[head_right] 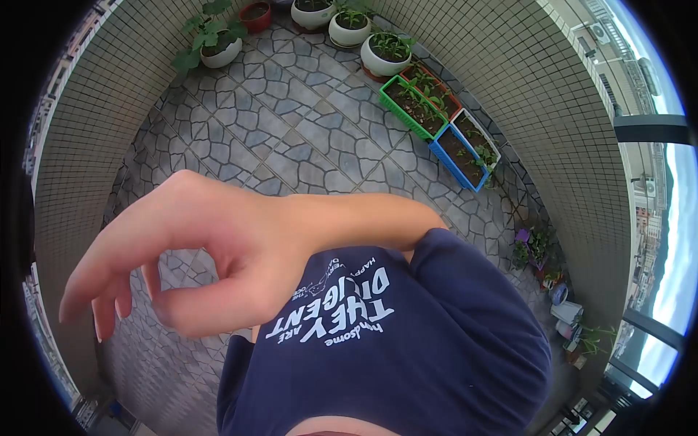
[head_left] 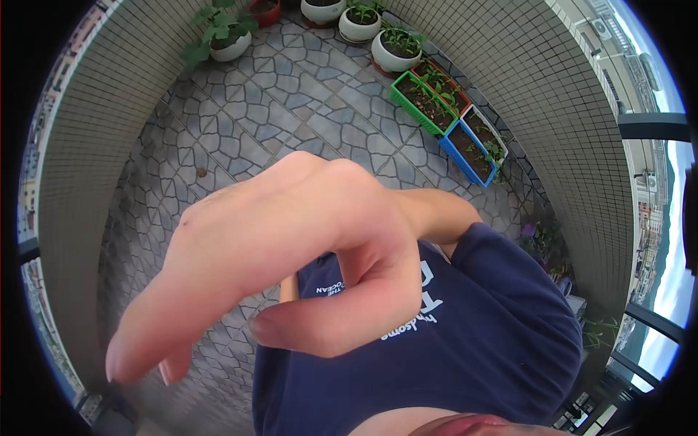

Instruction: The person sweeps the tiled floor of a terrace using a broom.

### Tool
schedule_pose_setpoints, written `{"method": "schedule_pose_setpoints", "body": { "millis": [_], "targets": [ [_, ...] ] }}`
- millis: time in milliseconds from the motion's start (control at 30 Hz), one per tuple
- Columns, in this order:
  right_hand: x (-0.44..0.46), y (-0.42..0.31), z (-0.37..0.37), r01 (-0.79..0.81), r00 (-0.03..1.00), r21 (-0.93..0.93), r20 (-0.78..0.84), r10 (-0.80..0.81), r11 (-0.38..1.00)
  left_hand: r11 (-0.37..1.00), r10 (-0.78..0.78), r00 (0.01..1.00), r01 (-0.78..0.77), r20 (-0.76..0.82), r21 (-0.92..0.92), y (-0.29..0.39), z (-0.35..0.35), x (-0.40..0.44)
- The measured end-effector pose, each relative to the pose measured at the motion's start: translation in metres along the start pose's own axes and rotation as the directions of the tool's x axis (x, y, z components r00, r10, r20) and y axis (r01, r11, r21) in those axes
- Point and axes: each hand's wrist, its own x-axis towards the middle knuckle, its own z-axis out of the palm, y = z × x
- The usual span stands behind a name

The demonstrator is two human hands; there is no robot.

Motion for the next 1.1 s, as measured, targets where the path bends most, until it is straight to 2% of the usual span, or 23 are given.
{"method": "schedule_pose_setpoints", "body": {
  "millis": [100, 167, 200, 233, 267, 300, 333, 367, 400, 467, 500, 567, 600, 633, 667, 700, 733, 767, 800, 867, 1000, 1033, 1100],
  "targets": [
    [-0.029, -0.005, -0.034, -0.297, 0.936, -0.294, 0.097, 0.338, 0.908, 1.0, 0.009, 0.995, -0.008, 0.1, -0.007, 0.013, 0.0, 0.008],
    [-0.065, -0.007, -0.064, -0.453, 0.812, -0.545, 0.075, 0.579, 0.706, 0.999, 0.025, 0.981, -0.02, 0.191, -0.027, 0.009, -0.004, 0.007],
    [-0.091, -0.001, -0.078, -0.535, 0.741, -0.559, 0.05, 0.67, 0.633, 0.998, 0.032, 0.967, -0.015, 0.253, -0.069, -0.017, -0.003, 0.005],
    [-0.116, 0.001, -0.087, -0.648, 0.675, -0.473, 0.007, 0.738, 0.597, 1.0, 0.01, 0.97, -0.013, 0.242, 0.01, -0.009, -0.009, 0.007],
    [-0.141, 0.004, -0.093, -0.782, 0.564, -0.339, -0.028, 0.825, 0.523, 0.978, -0.022, 0.95, -0.044, 0.312, 0.202, -0.025, -0.009, 0.009],
    [-0.163, 0.009, -0.096, -0.777, 0.574, -0.332, -0.027, 0.818, 0.535, 0.97, 0.003, 0.953, -0.077, 0.305, 0.231, -0.039, -0.007, 0.01],
    [-0.173, 0.011, -0.092, -0.809, 0.557, -0.248, -0.037, 0.829, 0.533, 0.974, -0.059, 0.949, -0.013, 0.311, 0.227, -0.027, -0.009, 0.013],
    [-0.186, 0.016, -0.089, -0.779, 0.595, -0.292, -0.066, 0.801, 0.554, 0.945, -0.078, 0.901, -0.069, 0.426, 0.32, 0.002, -0.02, 0.026],
    [-0.186, 0.019, -0.073, -0.788, 0.615, -0.155, -0.153, 0.774, 0.596, 0.906, -0.117, 0.836, -0.132, 0.537, 0.402, 0.024, -0.028, 0.036],
    [-0.204, 0.035, -0.065, -0.794, 0.602, -0.102, -0.273, 0.75, 0.6, 0.902, -0.148, 0.737, -0.172, 0.659, 0.396, 0.03, -0.031, 0.049],
    [-0.206, 0.039, -0.063, -0.833, 0.531, -0.072, -0.38, 0.757, 0.548, 0.9, -0.168, 0.677, -0.191, 0.716, 0.392, 0.03, -0.035, 0.054],
    [-0.202, 0.041, -0.063, -0.806, 0.566, -0.093, -0.414, 0.713, 0.585, 0.91, -0.19, 0.472, -0.244, 0.861, 0.334, 0.018, -0.057, 0.087],
    [-0.2, 0.042, -0.064, -0.794, 0.579, -0.108, -0.435, 0.689, 0.598, 0.853, -0.14, 0.526, -0.367, 0.839, 0.372, 0.072, -0.082, 0.12],
    [-0.205, 0.042, -0.067, -0.797, 0.575, -0.11, -0.44, 0.69, 0.594, 0.951, 0.059, 0.739, -0.246, 0.671, 0.188, 0.135, -0.11, 0.144],
    [-0.208, 0.043, -0.069, -0.786, 0.59, -0.118, -0.435, 0.68, 0.607, 0.894, 0.32, 0.836, -0.422, 0.446, 0.149, 0.235, -0.14, 0.16],
    [-0.211, 0.044, -0.071, -0.779, 0.601, -0.125, -0.43, 0.674, 0.615, 0.722, 0.684, 0.729, -0.671, 0.027, -0.171, 0.297, -0.162, 0.161],
    [-0.215, 0.044, -0.073, -0.772, 0.611, -0.13, -0.422, 0.669, 0.622, 0.36, 0.829, 0.39, -0.921, -0.4, -0.15, 0.359, -0.184, 0.162],
    [-0.218, 0.044, -0.076, -0.775, 0.606, -0.127, -0.428, 0.671, 0.619, 0.067, 0.847, 0.11, -0.993, -0.521, -0.1, 0.391, -0.193, 0.162],
    [-0.22, 0.045, -0.078, -0.774, 0.605, -0.122, -0.433, 0.668, 0.621, -0.122, 0.864, -0.055, -0.987, -0.501, -0.102, 0.408, -0.195, 0.161],
    [-0.222, 0.045, -0.077, -0.766, 0.61, -0.124, -0.451, 0.652, 0.631, -0.28, 0.888, -0.198, -0.949, -0.416, -0.146, 0.435, -0.184, 0.168],
    [-0.221, 0.052, -0.071, -0.765, 0.619, -0.169, -0.462, 0.635, 0.622, -0.354, 0.887, -0.266, -0.916, -0.377, -0.187, 0.457, -0.161, 0.174],
    [-0.216, 0.053, -0.065, -0.704, 0.683, -0.186, -0.438, 0.584, 0.685, -0.369, 0.882, -0.278, -0.91, -0.381, -0.189, 0.46, -0.156, 0.176],
    [-0.212, 0.058, -0.058, -0.706, 0.699, -0.278, -0.428, 0.574, 0.652, -0.392, 0.875, -0.298, -0.898, -0.382, -0.199, 0.466, -0.147, 0.178]
  ]
}}
